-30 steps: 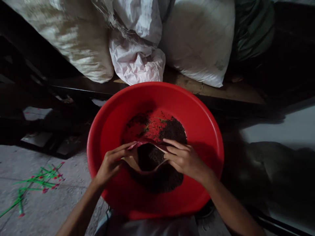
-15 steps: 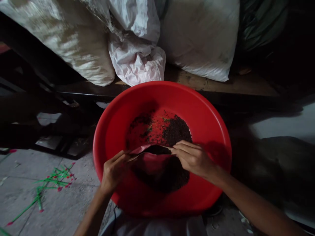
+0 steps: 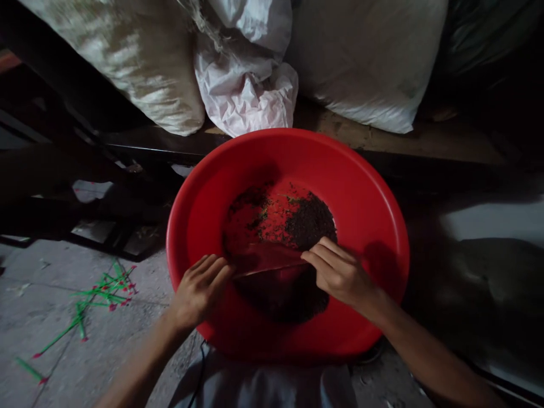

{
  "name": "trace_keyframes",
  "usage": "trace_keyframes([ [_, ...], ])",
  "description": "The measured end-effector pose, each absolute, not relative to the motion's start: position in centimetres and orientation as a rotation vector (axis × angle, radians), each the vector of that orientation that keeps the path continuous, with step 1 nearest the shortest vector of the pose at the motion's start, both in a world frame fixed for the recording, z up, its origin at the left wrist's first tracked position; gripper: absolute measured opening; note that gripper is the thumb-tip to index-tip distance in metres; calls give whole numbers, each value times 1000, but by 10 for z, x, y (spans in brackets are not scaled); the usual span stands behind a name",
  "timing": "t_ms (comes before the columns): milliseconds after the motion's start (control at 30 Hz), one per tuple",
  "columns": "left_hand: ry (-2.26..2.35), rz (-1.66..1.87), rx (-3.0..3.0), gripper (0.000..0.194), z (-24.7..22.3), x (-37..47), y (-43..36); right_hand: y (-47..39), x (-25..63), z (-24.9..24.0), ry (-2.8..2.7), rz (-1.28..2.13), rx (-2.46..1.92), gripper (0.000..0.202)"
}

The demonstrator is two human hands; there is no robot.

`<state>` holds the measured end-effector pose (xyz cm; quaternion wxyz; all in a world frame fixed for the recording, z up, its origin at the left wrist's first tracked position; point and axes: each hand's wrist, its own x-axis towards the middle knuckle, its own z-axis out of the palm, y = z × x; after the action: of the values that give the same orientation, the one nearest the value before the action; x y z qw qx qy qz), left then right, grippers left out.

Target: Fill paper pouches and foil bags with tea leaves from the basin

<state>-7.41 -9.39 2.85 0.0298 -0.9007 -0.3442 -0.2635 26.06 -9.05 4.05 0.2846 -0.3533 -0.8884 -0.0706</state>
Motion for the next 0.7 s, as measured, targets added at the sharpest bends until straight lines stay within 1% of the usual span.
trace_keyframes([
  [33, -1092, -857, -2724, 23, 26, -73, -92, -90, 261, 44, -2357, -240, -935, 40],
  [100, -1140, -915, -2680, 23, 20, -68, -89, -87, 260, 53, -2350, -229, -966, 38],
  [167, -1180, -971, -2697, 25, 15, -58, -87, -84, 252, 60, -2386, -108, -1045, 24],
  [200, -1194, -1021, -2710, 28, 13, -52, -86, -82, 244, 62, -2426, -50, -1069, 21],
  [267, -1215, -1165, -2725, 30, 9, -43, -86, -78, 227, 60, -2527, -9, -1049, 22],
  [333, -1257, -1300, -2749, 26, 5, -40, -88, -75, 211, 53, -2598, -14, -1009, 10],
  [400, -1320, -1413, -2775, 22, 0, -43, -92, -73, 204, 45, -2583, 4, -1020, 17],
  [467, -1394, -1538, -2776, 23, -5, -49, -97, -72, 205, 41, -2526, 47, -1062, 20],
  [567, -1407, -1677, -2802, 27, -9, -55, -100, -73, 208, 44, -2517, 84, -1046, 14],
  [633, -1382, -1704, -2832, 27, -9, -59, -100, -73, 207, 47, -2563, 100, -996, 9],
  [700, -1343, -1684, -2866, 30, -6, -61, -101, -74, 203, 49, -2585, 102, -926, 9],
])
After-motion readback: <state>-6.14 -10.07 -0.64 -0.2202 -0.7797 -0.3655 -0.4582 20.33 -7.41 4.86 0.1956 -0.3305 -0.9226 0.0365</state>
